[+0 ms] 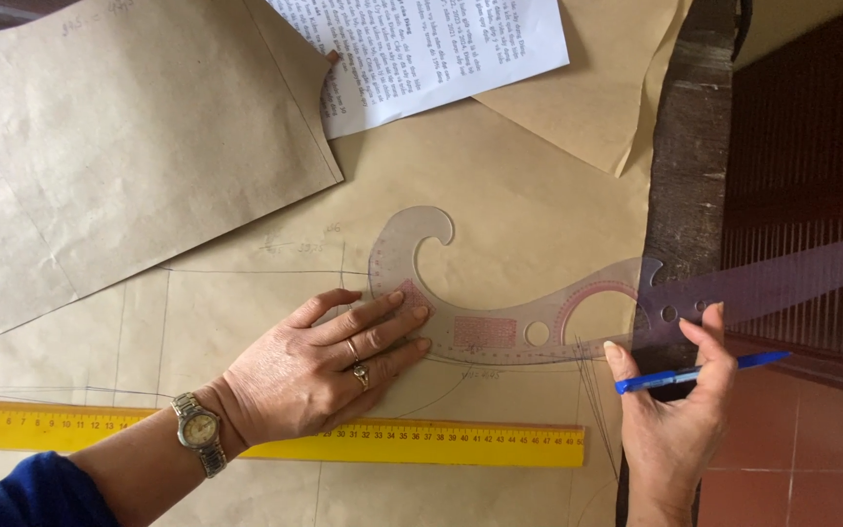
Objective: The person uses a French curve ruler and a yellow straight ruler to draw curved and straight lines on a large sheet of brown paper. They hold the rulers in place with one hand while drawing with a blue pen in the other, creating a garment pattern.
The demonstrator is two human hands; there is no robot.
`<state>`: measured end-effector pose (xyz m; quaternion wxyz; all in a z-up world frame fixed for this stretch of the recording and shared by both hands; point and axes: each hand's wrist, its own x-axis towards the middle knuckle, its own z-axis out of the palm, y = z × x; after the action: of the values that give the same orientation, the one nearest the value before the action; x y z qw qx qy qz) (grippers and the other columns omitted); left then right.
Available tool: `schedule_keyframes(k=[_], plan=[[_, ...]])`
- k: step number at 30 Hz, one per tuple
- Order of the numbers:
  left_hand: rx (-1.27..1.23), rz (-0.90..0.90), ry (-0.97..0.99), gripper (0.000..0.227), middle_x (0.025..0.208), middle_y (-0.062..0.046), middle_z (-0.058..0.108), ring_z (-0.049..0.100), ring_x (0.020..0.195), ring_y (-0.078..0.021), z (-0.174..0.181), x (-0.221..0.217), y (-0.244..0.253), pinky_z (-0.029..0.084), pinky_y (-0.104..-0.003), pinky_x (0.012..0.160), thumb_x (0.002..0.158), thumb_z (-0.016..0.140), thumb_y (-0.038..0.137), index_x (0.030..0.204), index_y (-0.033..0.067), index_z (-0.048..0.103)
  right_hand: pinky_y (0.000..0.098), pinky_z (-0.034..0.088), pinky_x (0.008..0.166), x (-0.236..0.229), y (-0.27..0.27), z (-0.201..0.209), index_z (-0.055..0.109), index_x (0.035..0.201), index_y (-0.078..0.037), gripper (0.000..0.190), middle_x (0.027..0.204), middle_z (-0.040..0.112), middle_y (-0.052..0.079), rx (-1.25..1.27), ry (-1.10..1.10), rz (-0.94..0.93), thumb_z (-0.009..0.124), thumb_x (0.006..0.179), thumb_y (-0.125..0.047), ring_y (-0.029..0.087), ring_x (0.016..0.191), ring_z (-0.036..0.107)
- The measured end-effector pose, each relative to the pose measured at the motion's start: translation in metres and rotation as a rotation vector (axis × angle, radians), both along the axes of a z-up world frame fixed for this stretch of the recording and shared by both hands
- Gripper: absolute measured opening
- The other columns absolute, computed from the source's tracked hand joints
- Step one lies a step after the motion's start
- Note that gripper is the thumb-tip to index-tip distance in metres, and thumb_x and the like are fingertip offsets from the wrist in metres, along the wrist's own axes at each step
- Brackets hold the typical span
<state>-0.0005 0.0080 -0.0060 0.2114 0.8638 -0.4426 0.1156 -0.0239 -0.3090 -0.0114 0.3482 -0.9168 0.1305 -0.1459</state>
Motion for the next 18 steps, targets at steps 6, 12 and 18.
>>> schedule_keyframes(k=[6, 12, 18], plan=[[-0.001, -0.010, 0.016, 0.033, 0.140, -0.011, 0.052, 0.054, 0.127, -0.0281, 0.0031, 0.0016, -0.0003, 0.044, -0.041, 0.096, 0.099, 0.050, 0.021, 0.128, 0.0088, 0.057, 0.0338, 0.038, 0.106, 0.0010, 0.0022, 0.0030, 0.047, 0.123, -0.007, 0.052, 0.153, 0.040, 0.016, 0.010, 0.019, -0.025, 0.075, 0.080, -0.013, 0.029, 0.139, 0.042], [0.019, -0.008, 0.031, 0.035, 0.143, -0.010, 0.049, 0.050, 0.131, -0.0260, 0.0022, 0.0006, -0.0007, 0.042, -0.040, 0.098, 0.098, 0.049, 0.024, 0.131, 0.0112, 0.056, 0.0344, 0.039, 0.108, -0.0003, -0.0034, -0.0015, 0.047, 0.122, -0.007, 0.051, 0.152, 0.040, 0.018, 0.010, -0.024, 0.012, 0.076, 0.081, -0.014, 0.030, 0.138, 0.042], [0.009, -0.010, 0.034, 0.035, 0.142, -0.009, 0.050, 0.050, 0.131, -0.0270, 0.0024, 0.0007, -0.0029, 0.042, -0.039, 0.098, 0.098, 0.049, 0.023, 0.131, 0.0106, 0.055, 0.0357, 0.038, 0.109, 0.0008, -0.0031, 0.0007, 0.046, 0.122, -0.008, 0.052, 0.152, 0.039, 0.018, 0.024, -0.019, 0.015, 0.076, 0.080, -0.013, 0.031, 0.140, 0.041]])
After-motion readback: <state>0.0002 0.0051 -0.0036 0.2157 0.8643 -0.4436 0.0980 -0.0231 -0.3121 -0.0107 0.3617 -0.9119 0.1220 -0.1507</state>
